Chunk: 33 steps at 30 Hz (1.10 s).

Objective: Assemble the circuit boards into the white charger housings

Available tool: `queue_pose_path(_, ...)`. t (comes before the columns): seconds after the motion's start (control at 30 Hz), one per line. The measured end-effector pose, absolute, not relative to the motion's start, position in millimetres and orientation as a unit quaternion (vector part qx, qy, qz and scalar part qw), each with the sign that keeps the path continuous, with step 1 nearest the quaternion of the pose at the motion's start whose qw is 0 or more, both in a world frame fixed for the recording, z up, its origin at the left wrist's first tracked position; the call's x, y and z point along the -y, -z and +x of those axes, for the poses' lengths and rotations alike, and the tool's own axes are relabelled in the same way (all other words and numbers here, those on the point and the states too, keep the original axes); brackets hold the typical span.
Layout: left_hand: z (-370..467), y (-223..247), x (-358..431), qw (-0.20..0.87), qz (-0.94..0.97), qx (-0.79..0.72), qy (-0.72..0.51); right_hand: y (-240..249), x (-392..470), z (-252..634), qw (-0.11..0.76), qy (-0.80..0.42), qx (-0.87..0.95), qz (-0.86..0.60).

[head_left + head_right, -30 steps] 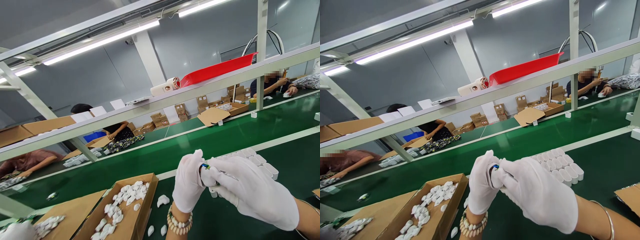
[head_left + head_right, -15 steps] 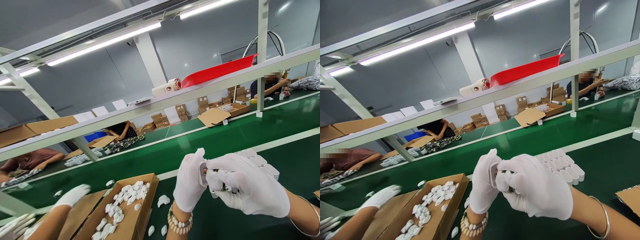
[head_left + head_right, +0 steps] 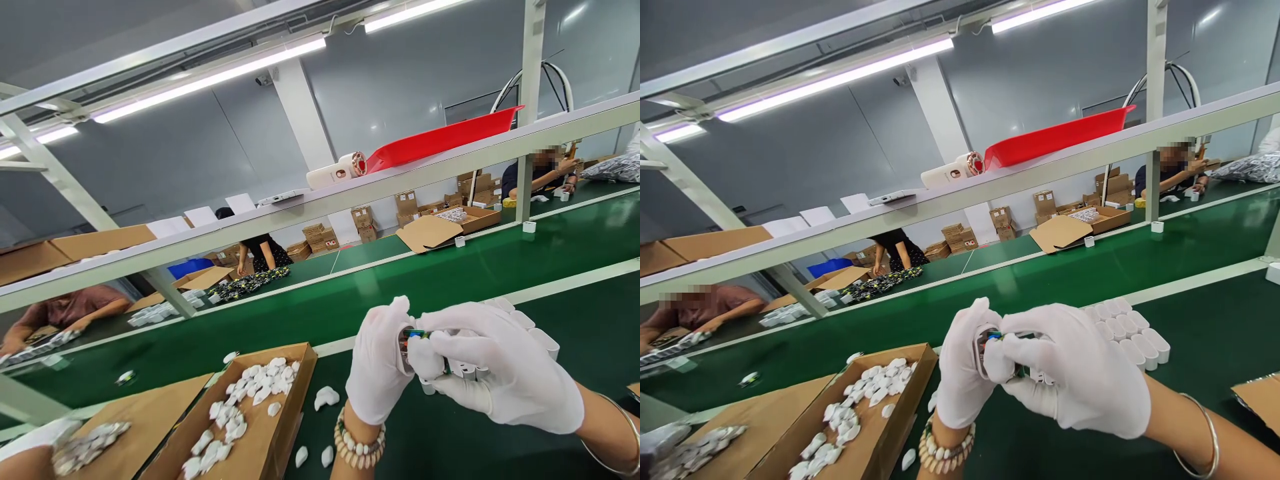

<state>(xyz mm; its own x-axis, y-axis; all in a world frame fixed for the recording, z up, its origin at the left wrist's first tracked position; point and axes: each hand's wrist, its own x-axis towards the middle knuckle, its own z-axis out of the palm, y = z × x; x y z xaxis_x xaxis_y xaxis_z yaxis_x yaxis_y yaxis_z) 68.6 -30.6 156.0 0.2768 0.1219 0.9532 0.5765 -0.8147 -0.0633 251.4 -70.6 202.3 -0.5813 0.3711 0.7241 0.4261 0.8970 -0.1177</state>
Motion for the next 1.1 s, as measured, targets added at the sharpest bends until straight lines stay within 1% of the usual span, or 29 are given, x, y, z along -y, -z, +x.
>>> queue_pose_path(0.2,69.4,-157.8,30.0,0.237,-0.767,0.233,0.549,-196.9,72.4,251.6,0.364,0.090,0.886,-0.271)
queue_pose_path(0.3,71.1,-155.7,29.2,0.226,-0.764,0.232,0.559,-199.1,76.1,252.0,0.340,0.078,0.892,-0.287)
queue_pose_path(0.47,70.9,-149.7,26.9,0.218,-0.760,0.231,0.567,-200.5,80.1,251.4,0.330,0.029,0.889,-0.316)
queue_pose_path(0.63,70.3,-149.0,26.0,0.229,-0.762,0.223,0.563,-192.0,79.6,251.1,0.309,0.033,0.886,-0.343)
queue_pose_path(0.7,70.8,-149.4,26.1,0.226,-0.765,0.219,0.562,-186.2,78.6,251.2,0.311,0.038,0.886,-0.341)
queue_pose_path(0.83,71.9,-150.0,26.1,0.217,-0.768,0.222,0.560,-175.1,77.0,251.3,0.347,0.096,0.874,-0.325)
queue_pose_path(1.0,73.3,-147.4,26.9,0.167,-0.773,0.224,0.570,-178.1,77.3,256.2,0.374,0.143,0.868,-0.294)
queue_pose_path(1.1,72.5,-139.8,30.1,0.065,-0.785,0.217,0.577,-188.6,76.5,261.1,0.359,0.085,0.890,-0.268)
